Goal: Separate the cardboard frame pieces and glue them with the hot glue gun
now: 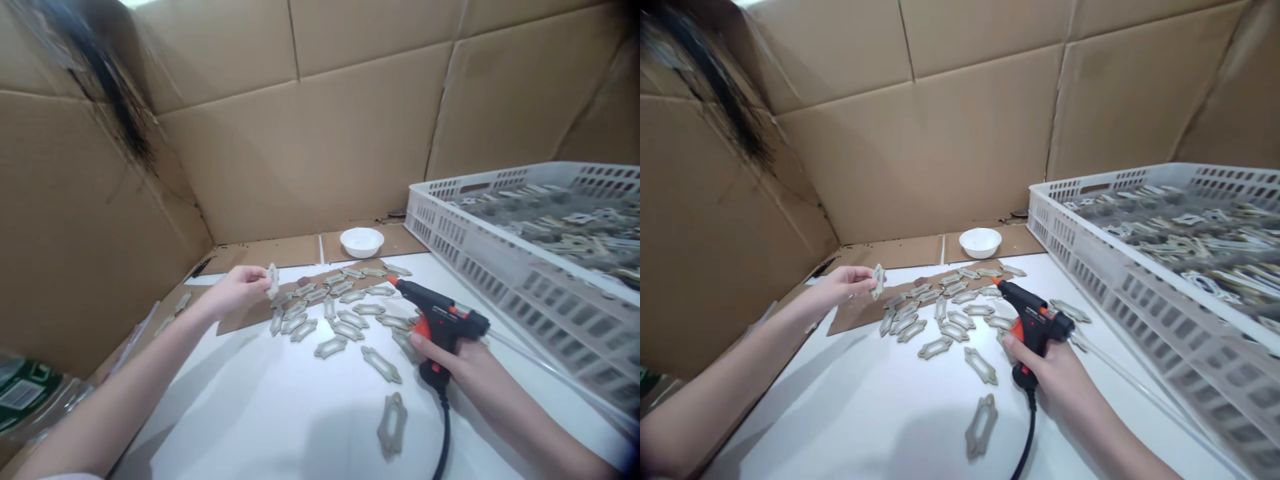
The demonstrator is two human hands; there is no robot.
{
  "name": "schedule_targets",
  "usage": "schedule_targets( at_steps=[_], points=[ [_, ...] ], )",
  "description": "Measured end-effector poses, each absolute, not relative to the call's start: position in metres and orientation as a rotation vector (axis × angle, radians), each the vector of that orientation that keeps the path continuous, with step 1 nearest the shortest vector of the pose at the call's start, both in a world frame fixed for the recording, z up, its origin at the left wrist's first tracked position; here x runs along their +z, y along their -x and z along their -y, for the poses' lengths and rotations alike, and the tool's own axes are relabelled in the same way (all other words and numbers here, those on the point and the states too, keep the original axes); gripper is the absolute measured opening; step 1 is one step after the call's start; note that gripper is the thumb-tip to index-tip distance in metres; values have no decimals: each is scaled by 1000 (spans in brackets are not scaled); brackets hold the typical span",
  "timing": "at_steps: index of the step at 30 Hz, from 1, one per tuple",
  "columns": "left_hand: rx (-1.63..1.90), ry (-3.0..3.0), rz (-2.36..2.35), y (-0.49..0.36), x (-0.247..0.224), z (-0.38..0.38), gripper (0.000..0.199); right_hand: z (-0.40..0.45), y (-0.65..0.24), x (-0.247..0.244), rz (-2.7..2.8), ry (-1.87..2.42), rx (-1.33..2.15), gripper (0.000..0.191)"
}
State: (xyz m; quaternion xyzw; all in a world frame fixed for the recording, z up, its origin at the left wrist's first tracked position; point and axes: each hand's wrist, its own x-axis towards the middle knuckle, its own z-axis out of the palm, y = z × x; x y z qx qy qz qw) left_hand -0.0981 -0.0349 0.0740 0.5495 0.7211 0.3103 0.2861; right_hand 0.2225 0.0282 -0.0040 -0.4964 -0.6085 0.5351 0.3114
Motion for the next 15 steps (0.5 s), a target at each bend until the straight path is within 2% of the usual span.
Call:
schedule_targets(
  at_steps=[4,10,15],
  points=[
    [595,-1438,-2315,168,66,35,30,-27,-224,-7,1625,1300,1426,29],
    [576,-1222,-2589,239,56,41,21,-18,-219,7,1552,1302,1524,31],
    [534,-1084,-2707,267,42,40,22,-14,-218,12,1518,1286,1578,33]
  ],
)
